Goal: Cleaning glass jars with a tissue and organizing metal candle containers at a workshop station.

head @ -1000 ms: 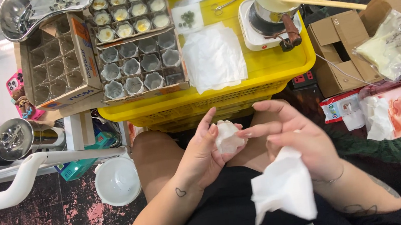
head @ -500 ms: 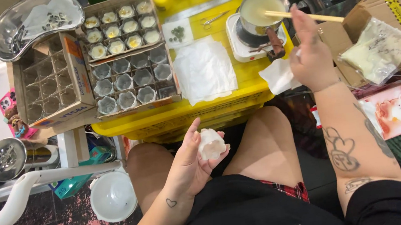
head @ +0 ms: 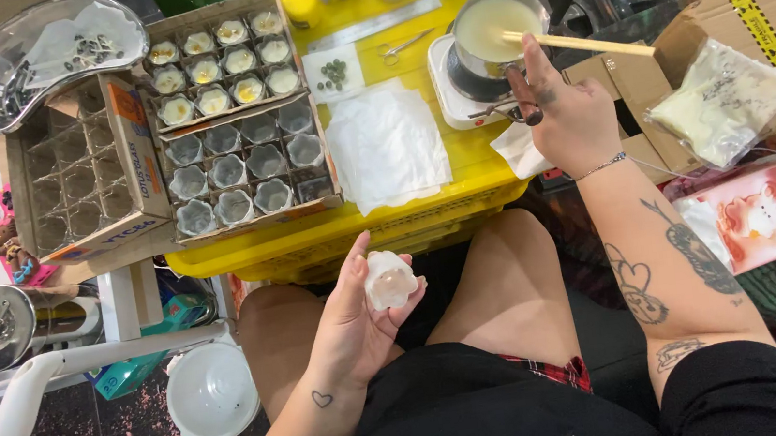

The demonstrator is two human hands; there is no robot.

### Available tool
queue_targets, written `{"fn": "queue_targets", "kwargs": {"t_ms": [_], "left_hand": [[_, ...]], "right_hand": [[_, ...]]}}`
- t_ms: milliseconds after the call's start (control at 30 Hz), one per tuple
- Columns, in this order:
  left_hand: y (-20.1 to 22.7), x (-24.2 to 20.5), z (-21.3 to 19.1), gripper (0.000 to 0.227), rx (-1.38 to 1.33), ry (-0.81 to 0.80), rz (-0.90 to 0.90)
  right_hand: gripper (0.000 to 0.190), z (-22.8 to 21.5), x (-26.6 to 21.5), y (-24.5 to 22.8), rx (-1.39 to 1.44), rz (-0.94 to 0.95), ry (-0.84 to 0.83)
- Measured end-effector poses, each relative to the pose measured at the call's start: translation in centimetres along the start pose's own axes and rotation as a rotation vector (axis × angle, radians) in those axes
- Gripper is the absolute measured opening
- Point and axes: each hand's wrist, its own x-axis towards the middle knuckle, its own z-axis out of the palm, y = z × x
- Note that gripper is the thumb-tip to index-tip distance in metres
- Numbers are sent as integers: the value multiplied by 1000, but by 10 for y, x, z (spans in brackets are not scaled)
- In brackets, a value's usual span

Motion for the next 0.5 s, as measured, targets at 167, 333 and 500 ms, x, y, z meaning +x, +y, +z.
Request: {"fn": "queue_targets", "kwargs": {"t_ms": [167, 333, 500], "left_hand": [[1, 1, -6, 70, 5, -46, 8], [3, 1, -11, 70, -14, -74, 33], [3, -2, -10, 67, -37, -62, 21]], "right_hand": [[90, -4, -7, -8, -125, 26, -61], [92, -5, -13, -8, -103, 4, -65], [97, -2, -19, -4, -108, -3, -70]]}}
